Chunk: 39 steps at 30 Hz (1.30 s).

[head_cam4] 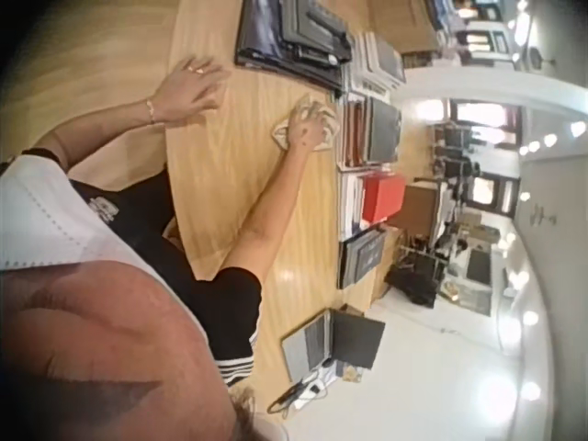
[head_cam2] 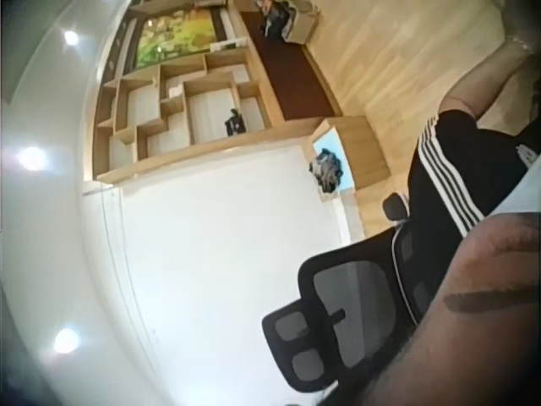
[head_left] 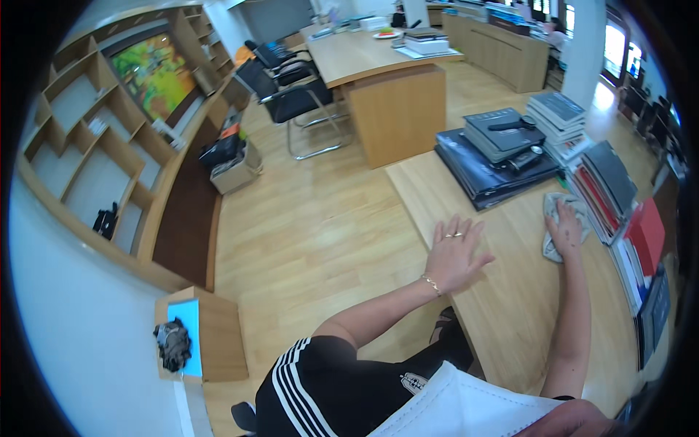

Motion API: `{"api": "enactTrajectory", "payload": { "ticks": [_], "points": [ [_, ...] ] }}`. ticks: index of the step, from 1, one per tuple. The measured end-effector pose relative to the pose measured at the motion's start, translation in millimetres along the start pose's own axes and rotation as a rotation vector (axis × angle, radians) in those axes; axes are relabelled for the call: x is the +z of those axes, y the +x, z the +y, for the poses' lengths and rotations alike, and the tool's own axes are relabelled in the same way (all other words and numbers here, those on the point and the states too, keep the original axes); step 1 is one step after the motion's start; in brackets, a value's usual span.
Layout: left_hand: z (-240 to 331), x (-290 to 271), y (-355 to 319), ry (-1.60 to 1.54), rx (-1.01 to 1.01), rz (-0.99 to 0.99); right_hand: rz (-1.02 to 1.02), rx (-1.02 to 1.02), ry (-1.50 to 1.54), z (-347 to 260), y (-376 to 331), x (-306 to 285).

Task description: The person wipes down the desk surface with a rag, unfolds and refolds the rag, wipes the desk again, and walks away holding the rag.

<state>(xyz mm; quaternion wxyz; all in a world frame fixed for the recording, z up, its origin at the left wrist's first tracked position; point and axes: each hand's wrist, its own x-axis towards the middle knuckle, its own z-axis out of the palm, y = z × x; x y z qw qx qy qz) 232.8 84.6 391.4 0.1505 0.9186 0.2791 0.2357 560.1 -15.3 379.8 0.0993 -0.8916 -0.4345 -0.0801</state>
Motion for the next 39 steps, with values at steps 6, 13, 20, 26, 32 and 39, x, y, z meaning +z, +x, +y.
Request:
{"api": "enactTrajectory", "payload": {
  "ticks": [6,13,20,26,32,39],
  "points": [
    [-7,1,-5,-0.051,-0.011,0.048,0.034,-0.019,0.043,-24,40,15],
    [-1,1,-4,-0.044,-0.015,0.048,-0.009,-0.017,-0.031,-59,15,24],
    [-7,4,-7,-0.106,0.01,0.15,-0.008,-0.199,0.023,-157,-71,3],
    [-19,9,-4,-0.242,-0.04,0.182,-0.042,-0.428,0.151,-182,-144,-21],
    [-14,8,-9,-0.026,-0.068,0.174,-0.118,-0.476,0.18,-148,-230,-66],
    [-14,13,-2,0.089,-0.079,0.126,-0.22,-0.315,0.165,-87,-321,-121]
  ]
}}
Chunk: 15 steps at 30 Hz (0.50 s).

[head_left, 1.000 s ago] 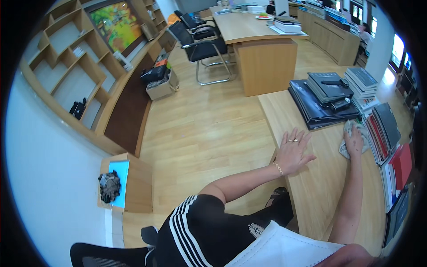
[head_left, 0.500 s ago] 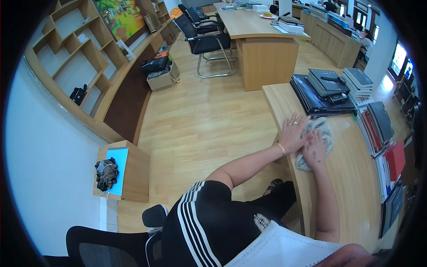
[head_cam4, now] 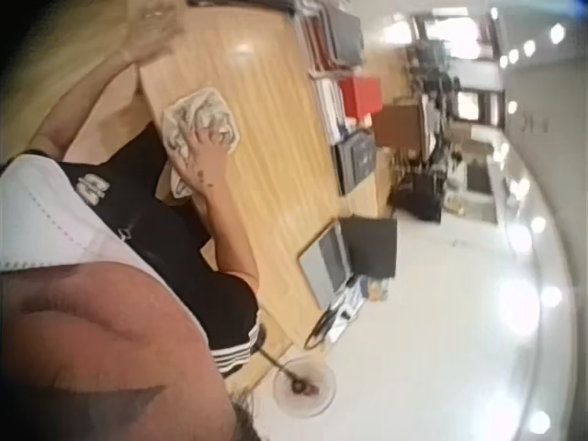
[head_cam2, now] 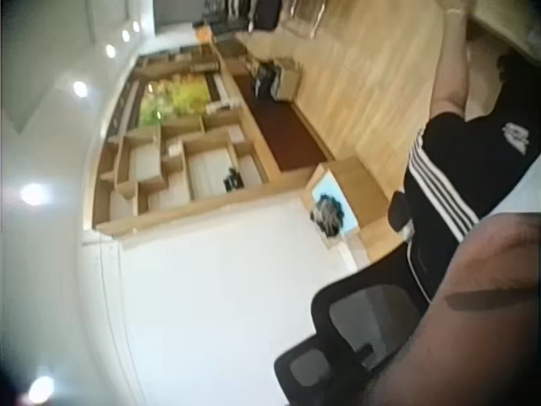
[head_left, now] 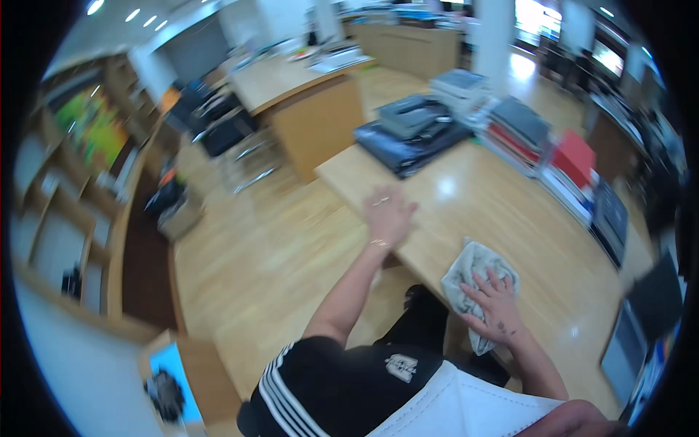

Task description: The person wipes down the desk surface with a rag, unfolds and refolds the rag, wipes the desk again, and walks away holding the rag.

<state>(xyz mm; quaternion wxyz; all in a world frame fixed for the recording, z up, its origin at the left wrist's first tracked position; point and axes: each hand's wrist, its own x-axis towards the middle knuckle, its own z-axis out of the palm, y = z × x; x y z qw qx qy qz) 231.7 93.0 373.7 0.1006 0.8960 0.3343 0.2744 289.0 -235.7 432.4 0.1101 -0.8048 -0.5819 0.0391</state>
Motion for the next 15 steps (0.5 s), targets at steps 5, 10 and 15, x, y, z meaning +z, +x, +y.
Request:
{"api": "enactTrajectory", "payload": {
  "ticks": [5,10,15],
  "points": [
    [6,6,4,0.012,-0.01,-0.078,0.054,0.064,0.015,17,-22,13],
    [9,2,1,0.031,0.013,-0.116,0.092,0.01,-0.056,9,24,32],
    [10,4,1,0.075,0.0,-0.122,0.022,0.038,-0.021,-10,82,24]
  ]
}}
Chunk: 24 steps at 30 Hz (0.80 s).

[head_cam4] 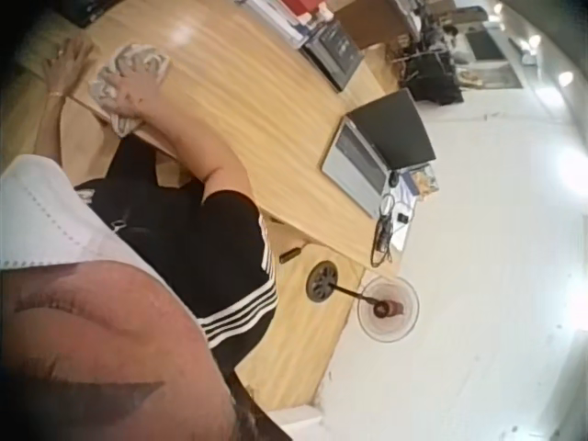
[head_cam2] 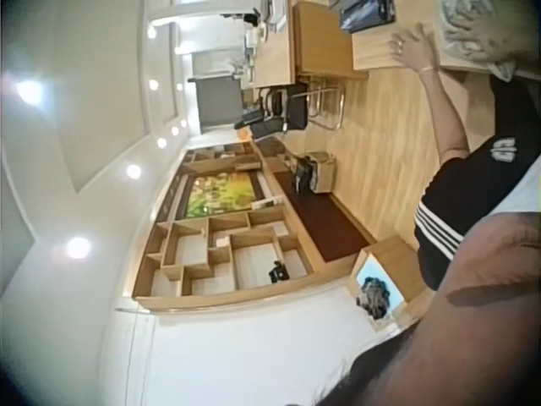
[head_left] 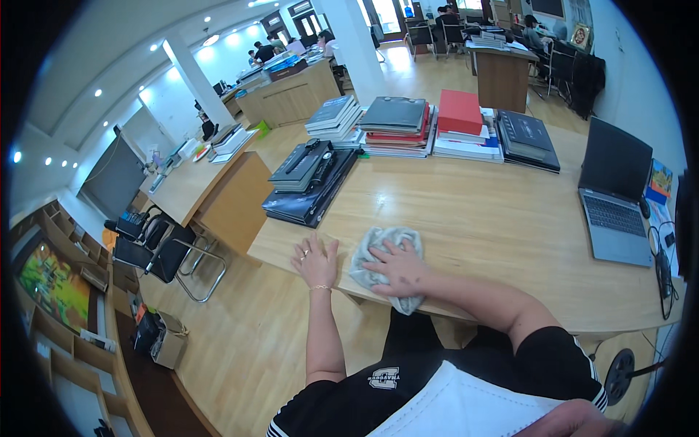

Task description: The person wipes down the desk surface with a rag, unfolds and refolds the rag, wipes the desk again, and walks away holding the rag.

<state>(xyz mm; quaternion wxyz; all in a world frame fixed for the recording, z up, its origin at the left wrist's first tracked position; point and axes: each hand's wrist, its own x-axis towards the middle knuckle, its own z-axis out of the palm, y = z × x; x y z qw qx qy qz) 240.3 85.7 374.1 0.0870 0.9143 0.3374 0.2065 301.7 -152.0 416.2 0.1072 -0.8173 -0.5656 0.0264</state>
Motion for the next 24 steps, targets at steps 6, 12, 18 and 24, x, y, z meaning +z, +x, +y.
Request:
{"api": "enactTrajectory", "payload": {
  "ticks": [6,12,18,24],
  "points": [
    [-1,-4,2,0.005,-0.014,-0.021,-0.012,-0.042,0.025,32,-24,18],
    [-7,0,4,-0.002,-0.003,0.023,0.041,0.146,0.009,61,-152,-8],
    [23,-4,-14,-0.03,-0.017,0.084,0.225,0.454,0.053,55,-193,-9],
    [145,-11,-66,-0.835,0.651,-0.159,0.287,0.542,-0.005,41,-152,-5]
  ]
}}
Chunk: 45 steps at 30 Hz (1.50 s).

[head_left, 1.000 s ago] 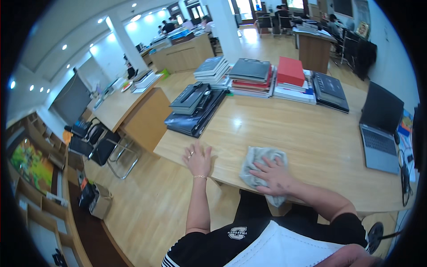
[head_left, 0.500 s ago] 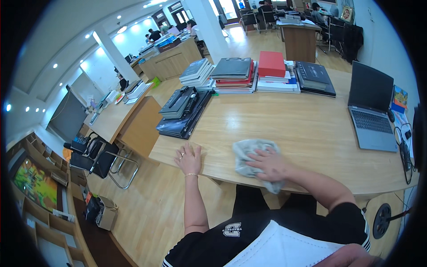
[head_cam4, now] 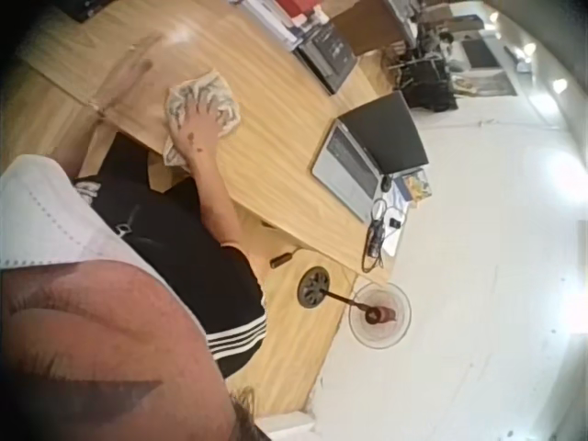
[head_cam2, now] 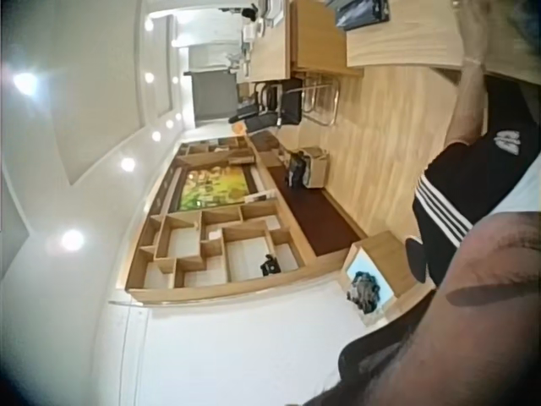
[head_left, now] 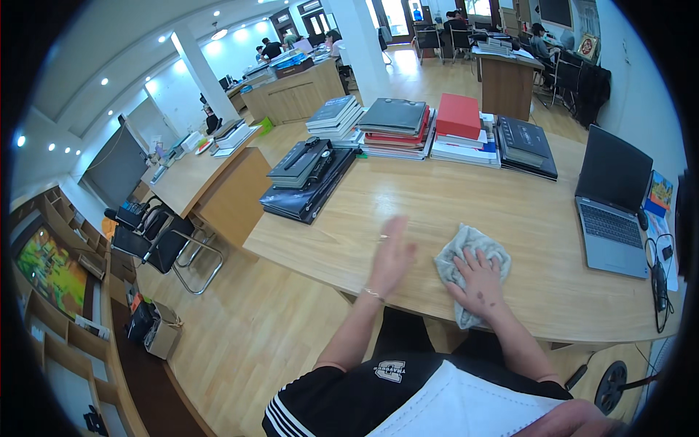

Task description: The person wipes down the desk surface with a rag, unfolds and refolds the rag, wipes the desk again, and walks away holding the rag.

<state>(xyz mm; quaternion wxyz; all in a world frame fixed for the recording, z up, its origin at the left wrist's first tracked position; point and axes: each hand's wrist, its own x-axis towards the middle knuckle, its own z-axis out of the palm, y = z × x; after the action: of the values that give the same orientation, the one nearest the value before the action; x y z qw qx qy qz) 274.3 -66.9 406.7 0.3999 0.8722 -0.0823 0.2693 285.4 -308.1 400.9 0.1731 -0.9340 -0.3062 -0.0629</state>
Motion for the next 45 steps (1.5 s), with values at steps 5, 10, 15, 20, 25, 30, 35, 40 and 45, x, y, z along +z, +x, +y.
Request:
{"api": "enactTrajectory", "payload": {
  "ticks": [5,10,15,20,25,30,35,40,45],
  "points": [
    [55,38,31,-0.383,0.162,-0.244,-0.129,0.083,0.258,6,41,-30],
    [70,58,84,-0.545,0.165,-0.339,-0.077,0.111,0.783,36,77,-47],
    [76,69,103,-0.725,0.034,-0.374,0.219,0.166,1.327,48,83,-14],
    [68,87,88,-0.887,0.077,-0.309,0.111,0.351,1.509,53,74,-38],
    [69,92,72,-0.862,0.164,-0.252,-0.003,0.441,1.939,60,72,-24],
    [60,92,73,-0.547,0.386,-0.135,-0.057,0.364,1.988,64,72,-23],
    [56,93,74,-0.557,0.284,-0.165,-0.022,0.38,1.822,59,78,-27],
    [62,99,71,-0.033,0.19,-0.296,0.154,0.285,1.158,93,85,-4],
    [98,99,44,0.567,0.032,-0.842,0.284,0.222,-0.016,112,73,-15]
  ]
}}
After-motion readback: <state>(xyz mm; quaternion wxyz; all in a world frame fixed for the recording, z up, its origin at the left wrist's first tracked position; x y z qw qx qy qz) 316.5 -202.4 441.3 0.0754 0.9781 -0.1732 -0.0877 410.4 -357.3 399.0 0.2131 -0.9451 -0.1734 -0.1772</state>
